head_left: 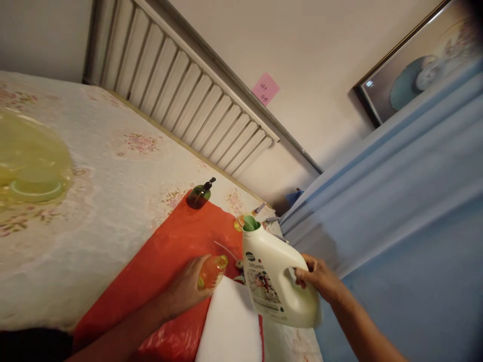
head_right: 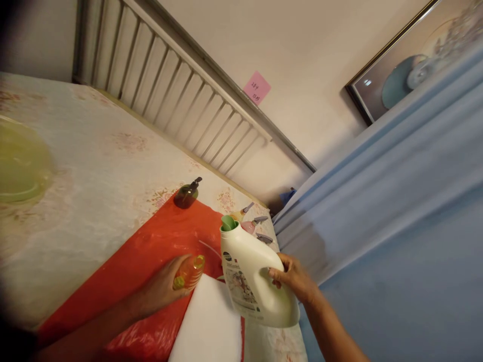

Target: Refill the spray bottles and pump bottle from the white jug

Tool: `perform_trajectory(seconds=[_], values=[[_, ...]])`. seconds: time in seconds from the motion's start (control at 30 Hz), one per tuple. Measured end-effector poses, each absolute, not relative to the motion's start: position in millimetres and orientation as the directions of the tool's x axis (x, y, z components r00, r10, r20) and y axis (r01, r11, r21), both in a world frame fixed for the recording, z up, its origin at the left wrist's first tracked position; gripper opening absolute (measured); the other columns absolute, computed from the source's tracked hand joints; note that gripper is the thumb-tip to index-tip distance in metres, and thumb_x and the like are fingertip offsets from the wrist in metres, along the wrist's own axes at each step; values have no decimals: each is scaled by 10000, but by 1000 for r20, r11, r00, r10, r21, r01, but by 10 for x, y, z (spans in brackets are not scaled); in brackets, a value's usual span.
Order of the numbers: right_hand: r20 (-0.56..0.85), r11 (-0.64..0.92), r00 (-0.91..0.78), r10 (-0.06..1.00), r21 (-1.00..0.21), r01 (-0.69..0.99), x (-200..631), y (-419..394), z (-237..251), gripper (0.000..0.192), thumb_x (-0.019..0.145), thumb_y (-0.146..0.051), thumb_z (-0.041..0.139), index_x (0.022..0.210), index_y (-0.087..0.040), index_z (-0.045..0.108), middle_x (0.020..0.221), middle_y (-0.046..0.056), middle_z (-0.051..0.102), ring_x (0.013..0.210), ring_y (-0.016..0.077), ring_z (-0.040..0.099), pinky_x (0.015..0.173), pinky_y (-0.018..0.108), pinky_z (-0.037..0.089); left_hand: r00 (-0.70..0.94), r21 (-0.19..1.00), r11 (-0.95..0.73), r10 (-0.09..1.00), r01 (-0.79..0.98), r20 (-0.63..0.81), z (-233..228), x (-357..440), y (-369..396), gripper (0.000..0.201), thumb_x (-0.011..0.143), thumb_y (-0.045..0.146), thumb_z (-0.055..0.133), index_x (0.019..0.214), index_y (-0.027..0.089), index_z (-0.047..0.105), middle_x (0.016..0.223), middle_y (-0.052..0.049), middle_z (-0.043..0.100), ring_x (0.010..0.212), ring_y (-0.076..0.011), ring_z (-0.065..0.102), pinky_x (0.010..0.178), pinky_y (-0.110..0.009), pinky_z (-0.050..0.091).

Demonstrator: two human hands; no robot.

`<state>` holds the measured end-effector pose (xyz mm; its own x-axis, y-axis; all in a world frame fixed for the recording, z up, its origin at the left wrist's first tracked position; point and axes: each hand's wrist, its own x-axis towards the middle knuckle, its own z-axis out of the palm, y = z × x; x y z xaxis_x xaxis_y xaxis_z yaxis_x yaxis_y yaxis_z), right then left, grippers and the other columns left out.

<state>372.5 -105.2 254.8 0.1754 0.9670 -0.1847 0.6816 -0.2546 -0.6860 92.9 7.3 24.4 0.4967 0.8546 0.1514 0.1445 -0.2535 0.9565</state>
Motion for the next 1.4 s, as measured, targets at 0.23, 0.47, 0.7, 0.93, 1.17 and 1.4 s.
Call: perform_trajectory(seconds=[0.23,0.47,0.7,0.93,1.17,1.4], values=[[-176,-182,81,981,-690,701,3614,-892,2601,564,788,-722,604,642,-177,601,560,0,562,532,141,505,577,270,392,487,937,-306,852,171,190,262,904,112,671,732,331,673,1347,127,497,1383,-157,586,1299,-332,524,1112,-425,400],[-233,-188,37,972,-673,715,3567,-859,2621,495,859,-651,584,716,-178,619,594,-6,565,531,132,494,555,257,383,447,937,-302,872,174,198,153,927,149,707,723,279,658,1375,87,464,1428,-180,545,1333,-349,490,1138,-433,375],[-281,-210,24,959,-655,726,3490,-918,2685,496,855,-658,585,809,-167,635,589,-30,505,503,114,449,509,241,358,452,946,-276,875,169,174,115,957,188,689,715,299,663,1360,155,469,1433,-146,549,1339,-321,492,1141,-429,374],[-325,-227,25,945,-600,767,3461,-1004,2779,495,876,-653,557,886,-167,651,617,-27,493,505,113,446,496,234,362,435,947,-290,877,137,206,32,992,179,676,740,325,673,1365,171,467,1436,-144,547,1338,-339,492,1134,-450,386],[-372,-232,25,928,-523,820,3487,-1032,2816,472,902,-621,546,899,-158,637,635,-27,503,509,108,471,492,220,379,450,943,-315,860,103,239,79,977,179,630,731,325,684,1324,190,519,1395,-131,583,1293,-352,537,1089,-475,441],[-410,-233,25,912,-466,854,3468,-1058,2849,455,921,-600,534,855,-154,602,657,-22,505,538,108,487,482,209,384,462,934,-323,859,153,222,-28,1012,199,702,734,283,669,1388,149,453,1439,-165,527,1349,-318,481,1151,-470,371]])
